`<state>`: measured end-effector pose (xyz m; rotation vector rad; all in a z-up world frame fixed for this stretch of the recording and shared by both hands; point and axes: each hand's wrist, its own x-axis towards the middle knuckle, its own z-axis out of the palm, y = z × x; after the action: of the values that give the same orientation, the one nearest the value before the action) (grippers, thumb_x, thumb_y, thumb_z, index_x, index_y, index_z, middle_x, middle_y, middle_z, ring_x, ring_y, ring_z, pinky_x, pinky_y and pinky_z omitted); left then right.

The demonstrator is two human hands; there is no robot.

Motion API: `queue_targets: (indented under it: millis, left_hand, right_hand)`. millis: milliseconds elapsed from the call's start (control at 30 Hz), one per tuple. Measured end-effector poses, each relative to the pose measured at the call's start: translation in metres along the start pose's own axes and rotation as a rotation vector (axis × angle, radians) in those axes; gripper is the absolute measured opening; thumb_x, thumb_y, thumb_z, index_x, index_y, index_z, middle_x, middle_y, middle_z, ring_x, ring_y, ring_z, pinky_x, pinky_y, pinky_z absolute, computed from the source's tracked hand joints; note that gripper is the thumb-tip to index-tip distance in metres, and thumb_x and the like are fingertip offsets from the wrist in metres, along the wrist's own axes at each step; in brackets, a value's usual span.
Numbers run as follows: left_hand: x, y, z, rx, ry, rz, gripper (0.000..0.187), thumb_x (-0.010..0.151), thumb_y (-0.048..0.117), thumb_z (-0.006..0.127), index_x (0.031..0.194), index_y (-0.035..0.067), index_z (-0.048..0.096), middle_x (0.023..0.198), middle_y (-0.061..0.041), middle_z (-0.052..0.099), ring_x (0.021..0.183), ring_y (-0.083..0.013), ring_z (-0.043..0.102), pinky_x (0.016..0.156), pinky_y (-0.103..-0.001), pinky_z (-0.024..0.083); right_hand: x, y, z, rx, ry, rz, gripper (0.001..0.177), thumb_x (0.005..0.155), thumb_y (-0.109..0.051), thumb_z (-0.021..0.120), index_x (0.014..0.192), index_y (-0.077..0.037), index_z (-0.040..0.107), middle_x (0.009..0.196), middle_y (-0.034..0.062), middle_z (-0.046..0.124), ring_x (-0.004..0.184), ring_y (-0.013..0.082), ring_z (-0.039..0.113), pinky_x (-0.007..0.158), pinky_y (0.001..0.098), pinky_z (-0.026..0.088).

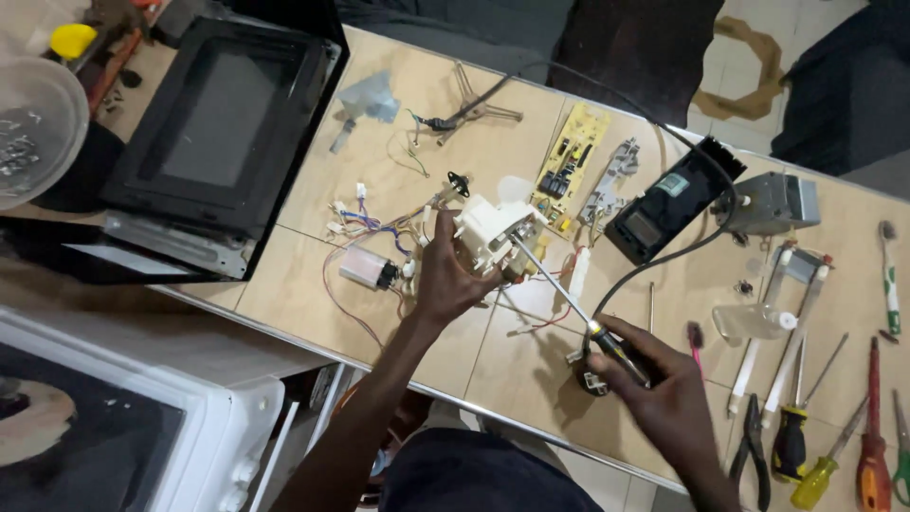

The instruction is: Disassembling a microwave motor and fan assembly using a screwdriver for inspection and cleaning.

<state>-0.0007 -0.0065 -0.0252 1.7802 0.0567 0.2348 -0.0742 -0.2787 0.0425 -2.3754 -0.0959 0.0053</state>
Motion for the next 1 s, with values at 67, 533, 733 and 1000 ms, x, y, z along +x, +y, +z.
queue_targets:
  millis: [67, 533, 733, 1000]
  left_hand:
    - [-0.001, 0.001, 0.0, 0.097, 0.052, 0.072, 0.086, 0.064, 0.027, 0.096, 0.129, 0.005, 0.043, 0.093, -0.008, 0.072, 0.072, -0.0169, 0.07, 0.052, -0.03, 0.056]
    - [0.001, -0.005, 0.006, 0.084, -0.028, -0.053, 0.088, 0.059, 0.039, 0.096, 0.122, 0.01, 0.043, 0.099, -0.013, 0.074, 0.079, -0.023, 0.075, 0.056, -0.032, 0.063]
    - [-0.001, -0.001, 0.005, 0.125, 0.032, -0.027, 0.088, 0.054, 0.043, 0.098, 0.114, 0.009, 0.044, 0.09, -0.008, 0.071, 0.072, -0.0181, 0.066, 0.051, -0.033, 0.054]
    - [0.001, -0.007, 0.008, 0.094, 0.032, 0.037, 0.086, 0.061, 0.041, 0.095, 0.121, 0.007, 0.044, 0.1, -0.014, 0.072, 0.078, -0.0218, 0.074, 0.058, -0.031, 0.066]
  right_hand:
    - [0.004, 0.022, -0.006, 0.985, -0.363, 0.538, 0.064, 0.092, -0.031, 0.062, 0.146, 0.004, 0.061, 0.067, 0.0136, 0.05, 0.05, 0.0134, 0.037, 0.039, 0.022, 0.023]
    - [-0.013, 0.017, 0.023, -0.497, 0.226, -0.24, 0.042, 0.094, -0.031, 0.069, 0.136, -0.033, 0.069, 0.087, -0.011, 0.072, 0.068, 0.0164, 0.069, 0.047, 0.035, 0.041]
    - [0.007, -0.003, 0.001, 0.662, -0.236, 0.571, 0.048, 0.087, -0.019, 0.07, 0.132, 0.0, 0.072, 0.101, 0.0118, 0.069, 0.085, 0.0145, 0.057, 0.073, 0.0263, 0.04]
    - [0.002, 0.031, 0.015, 1.653, -0.553, 0.868, 0.056, 0.098, -0.015, 0.05, 0.148, 0.009, 0.047, 0.096, 0.014, 0.052, 0.053, 0.0031, 0.039, 0.029, 0.0138, 0.028]
